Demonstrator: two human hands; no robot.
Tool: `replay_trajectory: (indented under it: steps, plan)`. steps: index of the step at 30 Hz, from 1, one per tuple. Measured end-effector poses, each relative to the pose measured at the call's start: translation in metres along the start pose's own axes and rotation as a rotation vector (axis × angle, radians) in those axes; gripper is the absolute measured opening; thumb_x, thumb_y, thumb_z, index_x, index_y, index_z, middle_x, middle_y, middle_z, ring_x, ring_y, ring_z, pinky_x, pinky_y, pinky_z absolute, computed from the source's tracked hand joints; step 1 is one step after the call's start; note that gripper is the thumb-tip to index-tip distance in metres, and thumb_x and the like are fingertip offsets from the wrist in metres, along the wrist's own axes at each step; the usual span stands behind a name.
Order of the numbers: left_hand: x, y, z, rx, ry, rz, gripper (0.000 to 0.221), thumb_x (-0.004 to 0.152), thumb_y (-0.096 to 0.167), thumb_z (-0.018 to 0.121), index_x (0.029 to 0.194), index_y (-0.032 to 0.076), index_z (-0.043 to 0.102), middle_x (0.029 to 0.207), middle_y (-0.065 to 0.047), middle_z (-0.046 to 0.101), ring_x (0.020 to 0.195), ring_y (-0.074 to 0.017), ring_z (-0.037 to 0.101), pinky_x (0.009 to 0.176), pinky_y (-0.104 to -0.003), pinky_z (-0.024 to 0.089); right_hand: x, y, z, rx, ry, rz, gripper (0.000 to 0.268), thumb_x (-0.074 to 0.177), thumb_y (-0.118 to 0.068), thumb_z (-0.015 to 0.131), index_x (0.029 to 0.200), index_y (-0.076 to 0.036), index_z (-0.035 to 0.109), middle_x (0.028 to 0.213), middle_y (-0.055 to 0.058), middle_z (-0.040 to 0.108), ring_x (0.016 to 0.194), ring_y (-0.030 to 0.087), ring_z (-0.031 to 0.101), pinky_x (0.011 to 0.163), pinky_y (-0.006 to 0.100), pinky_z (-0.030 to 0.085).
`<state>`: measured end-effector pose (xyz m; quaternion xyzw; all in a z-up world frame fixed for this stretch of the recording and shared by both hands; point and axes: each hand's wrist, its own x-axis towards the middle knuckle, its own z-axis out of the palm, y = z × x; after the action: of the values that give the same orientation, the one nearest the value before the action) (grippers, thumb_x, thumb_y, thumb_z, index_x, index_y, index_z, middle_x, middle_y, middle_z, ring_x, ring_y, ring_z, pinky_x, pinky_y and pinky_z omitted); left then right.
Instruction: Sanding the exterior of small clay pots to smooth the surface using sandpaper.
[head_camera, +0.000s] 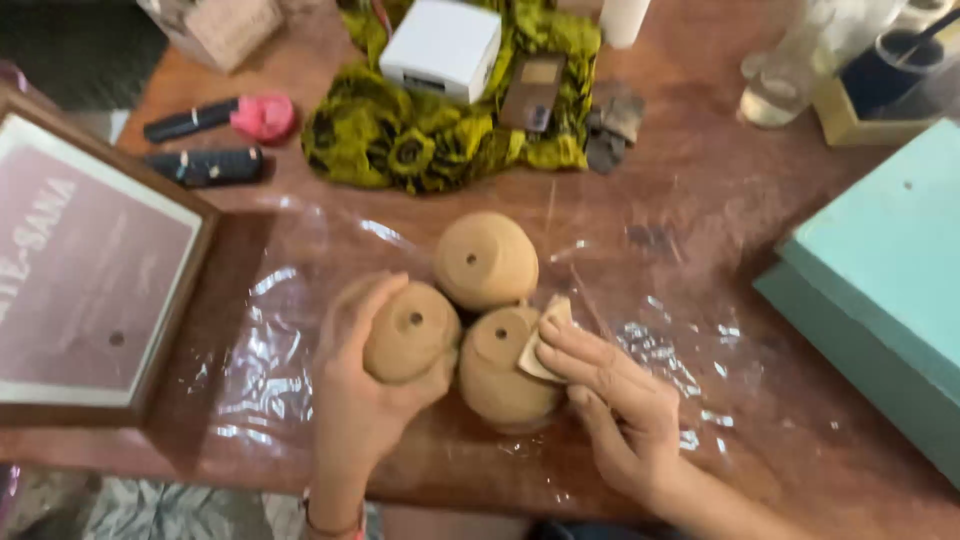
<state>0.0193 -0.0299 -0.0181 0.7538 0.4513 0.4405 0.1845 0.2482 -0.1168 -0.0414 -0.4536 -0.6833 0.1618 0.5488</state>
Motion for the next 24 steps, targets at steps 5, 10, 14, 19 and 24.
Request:
replay_trajectory:
  steps: [5, 10, 14, 19, 24]
  plan:
    - [-0.003, 0.006, 0.003, 0.031, 0.014, -0.018, 0.069, 0.069, 0.019, 0.090, 0.132, 0.009, 0.063, 0.136, -0.012, 0.061, 0.129, -0.0288, 0.059, 0.113, -0.041, 0.047, 0.001, -0.012, 0.002, -0.021, -0.007, 0.049, 0.040, 0.108, -0.023, 0.041, 0.118, -0.001, 0.072, 0.132, 0.018, 0.071, 0.132, 0.034, 0.066, 0.120, 0.047, 0.049]
    - [-0.002, 0.007, 0.007, 0.049, 0.041, -0.006, 0.071, 0.067, 0.019, 0.090, 0.132, 0.010, 0.063, 0.133, -0.011, 0.060, 0.126, -0.0281, 0.060, 0.111, -0.042, 0.049, 0.008, 0.005, 0.011, -0.128, 0.052, 0.024, 0.033, 0.108, -0.014, 0.045, 0.120, -0.005, 0.073, 0.133, 0.014, 0.070, 0.133, 0.029, 0.066, 0.120, 0.039, 0.047]
    - [-0.003, 0.007, 0.007, 0.038, 0.054, -0.011, 0.070, 0.069, 0.020, 0.090, 0.133, 0.010, 0.063, 0.136, -0.013, 0.060, 0.128, -0.0290, 0.060, 0.111, -0.042, 0.047, 0.003, -0.007, 0.010, -0.025, 0.082, 0.123, 0.032, 0.106, -0.013, 0.048, 0.129, -0.001, 0.068, 0.137, 0.015, 0.068, 0.137, 0.031, 0.063, 0.124, 0.042, 0.046]
    - [-0.006, 0.010, 0.006, 0.045, 0.060, -0.060, 0.070, 0.066, 0.022, 0.092, 0.130, 0.012, 0.065, 0.133, -0.012, 0.061, 0.125, -0.0291, 0.061, 0.109, -0.043, 0.049, 0.005, 0.000, 0.008, -0.069, 0.077, 0.323, 0.033, 0.105, -0.014, 0.048, 0.124, -0.007, 0.074, 0.131, 0.009, 0.074, 0.126, 0.020, 0.068, 0.114, 0.035, 0.049]
    - [-0.007, 0.013, 0.012, 0.060, 0.095, -0.062, 0.071, 0.066, 0.023, 0.091, 0.131, 0.014, 0.065, 0.133, -0.007, 0.060, 0.122, -0.0252, 0.064, 0.105, -0.041, 0.053, -0.005, 0.015, 0.002, -0.139, 0.065, 0.131, 0.041, 0.109, -0.024, 0.041, 0.122, -0.003, 0.073, 0.136, 0.017, 0.069, 0.134, 0.030, 0.065, 0.118, 0.040, 0.048]
